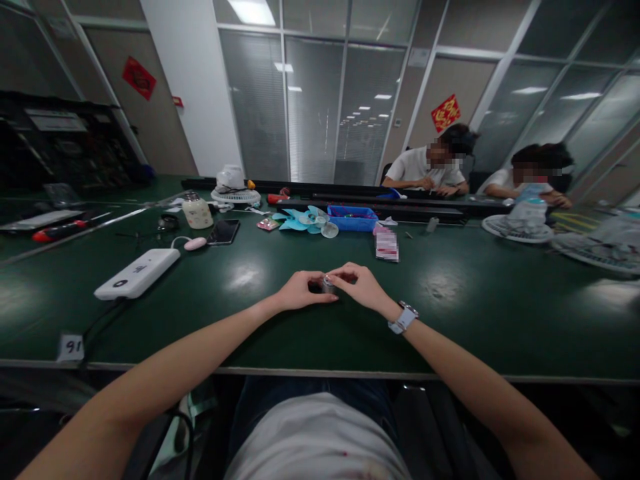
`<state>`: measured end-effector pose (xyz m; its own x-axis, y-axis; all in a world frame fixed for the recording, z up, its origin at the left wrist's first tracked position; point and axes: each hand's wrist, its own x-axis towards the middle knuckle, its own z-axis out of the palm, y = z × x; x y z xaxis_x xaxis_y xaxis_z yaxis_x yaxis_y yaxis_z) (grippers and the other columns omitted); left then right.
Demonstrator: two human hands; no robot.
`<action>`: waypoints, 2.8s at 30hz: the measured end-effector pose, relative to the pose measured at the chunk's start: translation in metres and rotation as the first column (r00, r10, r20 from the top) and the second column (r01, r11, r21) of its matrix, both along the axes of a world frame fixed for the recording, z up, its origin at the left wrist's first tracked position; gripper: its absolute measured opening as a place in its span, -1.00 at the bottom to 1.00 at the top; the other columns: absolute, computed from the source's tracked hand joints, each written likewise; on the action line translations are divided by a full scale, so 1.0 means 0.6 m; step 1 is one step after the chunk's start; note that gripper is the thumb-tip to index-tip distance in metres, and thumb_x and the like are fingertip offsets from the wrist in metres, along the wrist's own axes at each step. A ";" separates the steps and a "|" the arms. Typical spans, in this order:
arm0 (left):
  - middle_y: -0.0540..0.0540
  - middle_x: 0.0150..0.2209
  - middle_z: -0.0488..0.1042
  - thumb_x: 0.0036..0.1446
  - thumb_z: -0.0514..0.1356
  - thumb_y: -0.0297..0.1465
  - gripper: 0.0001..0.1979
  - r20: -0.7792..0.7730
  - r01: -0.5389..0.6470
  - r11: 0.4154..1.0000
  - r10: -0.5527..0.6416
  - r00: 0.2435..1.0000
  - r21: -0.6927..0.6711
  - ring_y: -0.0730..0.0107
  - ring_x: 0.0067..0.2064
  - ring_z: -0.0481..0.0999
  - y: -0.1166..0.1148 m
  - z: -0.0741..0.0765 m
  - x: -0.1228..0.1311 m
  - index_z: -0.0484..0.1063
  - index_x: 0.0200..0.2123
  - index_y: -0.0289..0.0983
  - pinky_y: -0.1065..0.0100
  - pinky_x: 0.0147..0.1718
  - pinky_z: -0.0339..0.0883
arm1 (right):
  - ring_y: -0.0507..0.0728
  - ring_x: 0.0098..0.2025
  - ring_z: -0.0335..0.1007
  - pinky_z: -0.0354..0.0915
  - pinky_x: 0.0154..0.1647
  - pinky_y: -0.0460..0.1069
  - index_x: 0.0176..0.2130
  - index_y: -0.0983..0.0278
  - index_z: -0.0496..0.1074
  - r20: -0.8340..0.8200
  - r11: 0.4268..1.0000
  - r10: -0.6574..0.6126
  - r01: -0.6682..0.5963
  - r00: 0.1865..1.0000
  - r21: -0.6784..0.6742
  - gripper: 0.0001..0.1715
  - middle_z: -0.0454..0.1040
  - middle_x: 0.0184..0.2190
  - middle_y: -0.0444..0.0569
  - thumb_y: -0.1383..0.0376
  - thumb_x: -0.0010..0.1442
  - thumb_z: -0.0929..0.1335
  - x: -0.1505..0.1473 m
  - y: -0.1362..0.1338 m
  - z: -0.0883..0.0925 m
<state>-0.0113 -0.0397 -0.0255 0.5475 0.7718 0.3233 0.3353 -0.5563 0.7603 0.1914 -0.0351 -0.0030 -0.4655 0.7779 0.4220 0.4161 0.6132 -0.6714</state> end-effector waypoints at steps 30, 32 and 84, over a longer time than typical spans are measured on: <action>-0.08 -0.30 0.59 0.05 0.35 -0.17 -0.58 -0.004 -0.011 1.000 0.011 1.000 0.026 0.29 -0.30 0.54 0.000 -0.001 -0.001 0.52 -0.11 -0.33 0.37 -0.31 0.34 | 0.02 -0.42 0.28 0.21 -0.41 -0.08 -0.13 0.22 0.61 0.030 1.000 0.003 -0.004 1.000 0.029 -0.72 0.42 -0.38 -0.07 0.17 0.20 0.42 0.001 -0.007 0.006; -0.09 -0.27 0.59 0.05 0.34 -0.17 -0.58 0.005 -0.003 1.000 0.003 1.000 0.002 0.27 -0.26 0.55 -0.001 -0.001 -0.001 0.52 -0.10 -0.33 0.35 -0.28 0.36 | 0.02 -0.41 0.29 0.20 -0.41 -0.07 -0.17 0.23 0.62 0.023 1.000 -0.011 0.011 1.000 0.029 -0.76 0.42 -0.38 -0.07 0.18 0.20 0.42 -0.001 -0.007 0.005; -0.08 -0.24 0.59 0.02 0.35 -0.22 -0.58 -0.012 -0.047 0.995 0.046 0.999 -0.089 0.20 -0.21 0.55 0.000 -0.002 -0.003 0.51 -0.07 -0.31 0.29 -0.21 0.35 | 0.08 -0.30 0.39 0.25 -0.26 -0.04 -0.23 0.20 0.62 0.000 0.992 -0.012 0.012 1.000 0.123 -0.84 0.52 -0.36 -0.07 0.22 0.19 0.44 -0.006 -0.006 0.013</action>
